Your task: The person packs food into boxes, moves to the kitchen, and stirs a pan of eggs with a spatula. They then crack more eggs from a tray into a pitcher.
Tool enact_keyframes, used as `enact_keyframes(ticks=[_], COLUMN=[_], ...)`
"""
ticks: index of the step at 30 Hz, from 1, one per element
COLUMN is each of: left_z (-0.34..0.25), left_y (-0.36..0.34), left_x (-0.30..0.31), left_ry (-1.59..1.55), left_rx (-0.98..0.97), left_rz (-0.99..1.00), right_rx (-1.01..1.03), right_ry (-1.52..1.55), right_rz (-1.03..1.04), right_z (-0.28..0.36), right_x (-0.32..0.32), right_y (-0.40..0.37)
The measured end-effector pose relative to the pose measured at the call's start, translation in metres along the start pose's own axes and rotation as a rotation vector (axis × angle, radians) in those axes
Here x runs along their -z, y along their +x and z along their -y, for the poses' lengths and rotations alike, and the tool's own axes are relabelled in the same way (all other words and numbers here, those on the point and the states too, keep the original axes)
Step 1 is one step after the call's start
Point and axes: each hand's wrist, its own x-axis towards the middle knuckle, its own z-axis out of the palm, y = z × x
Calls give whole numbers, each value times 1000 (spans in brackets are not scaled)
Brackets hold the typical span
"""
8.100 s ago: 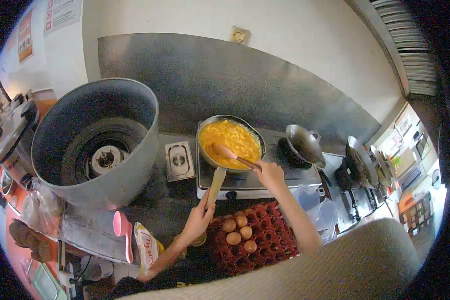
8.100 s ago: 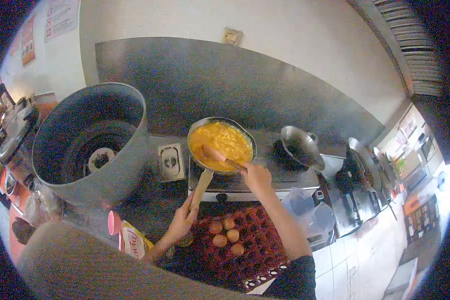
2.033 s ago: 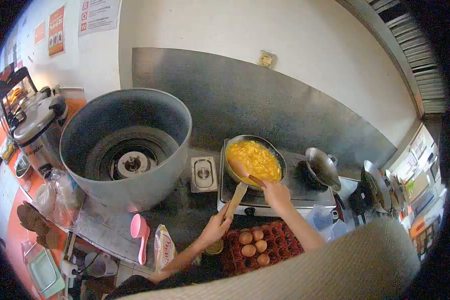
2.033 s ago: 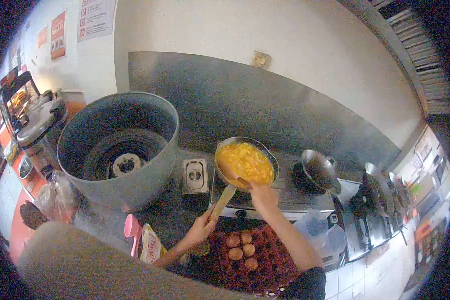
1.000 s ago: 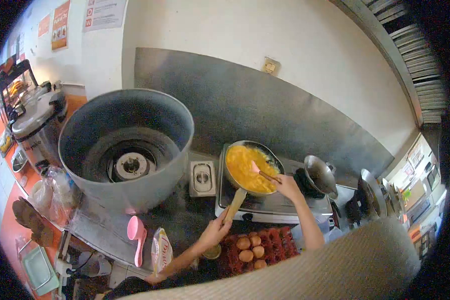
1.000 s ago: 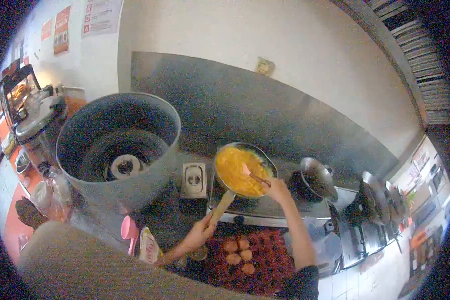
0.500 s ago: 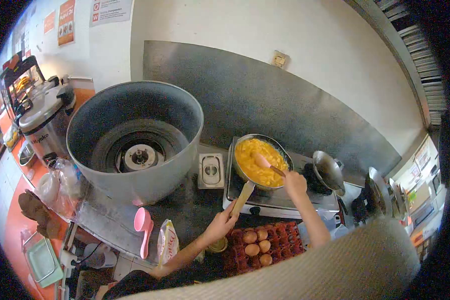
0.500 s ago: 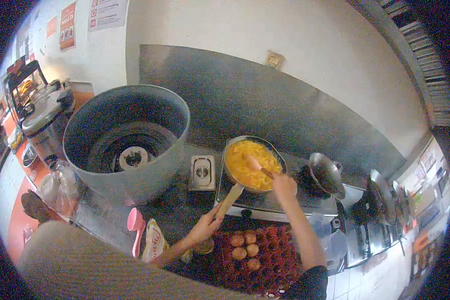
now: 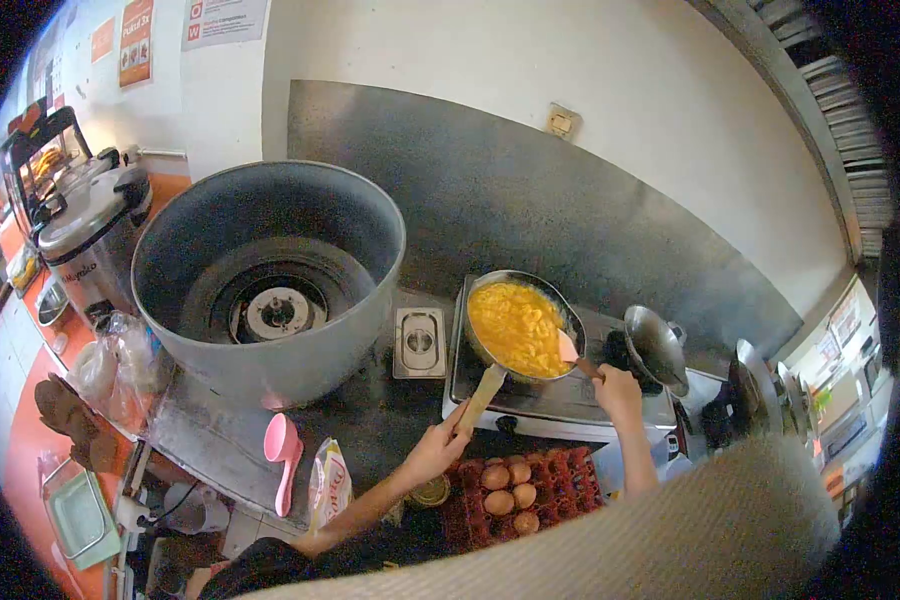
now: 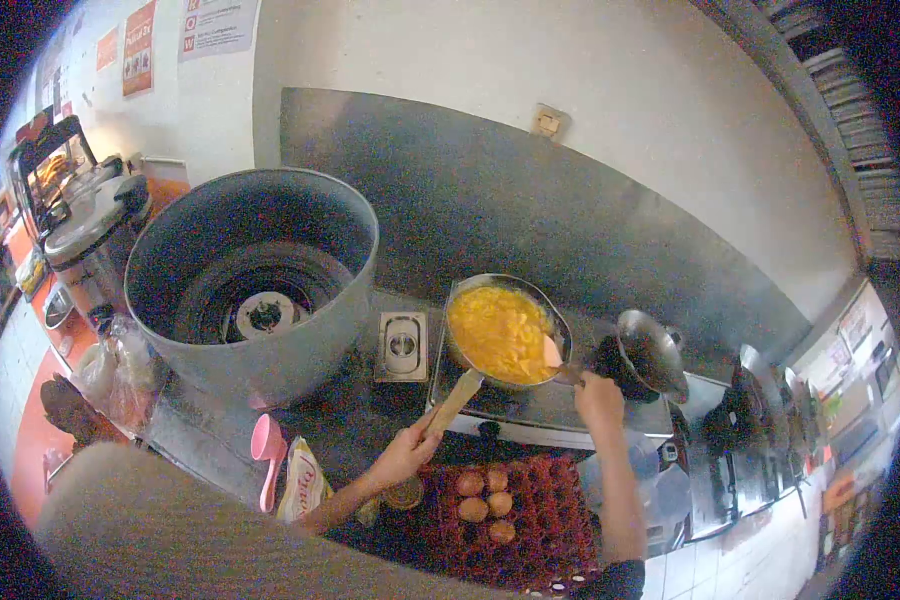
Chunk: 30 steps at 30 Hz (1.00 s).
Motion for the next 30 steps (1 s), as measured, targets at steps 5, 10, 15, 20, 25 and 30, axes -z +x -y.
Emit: enact_keyframes(ticks=[5,10,15,20,25,30], left_z=[-10,-6,-11,-6,-2,1], left_y=[-2,-1,-4,-1,-1,0], left_x=[1,0,0,0,-2,-2], left_ry=[-9,-39,5,44,-17,-2], left_rx=[30,33,37,21,-8,33], left_rz=[6,11,-5,-15,-18,-26], right_rx=[-10,23,103,173,187,59], right_ry=[224,318,210,85,-67,-118], right_rz=[101,92,71,-5,-40,-46], right_z=[25,57,91,88,57,45], right_x=[-6,11,13,-30,-38,-4], right_y=[-13,-10,-15,-10,14,17])
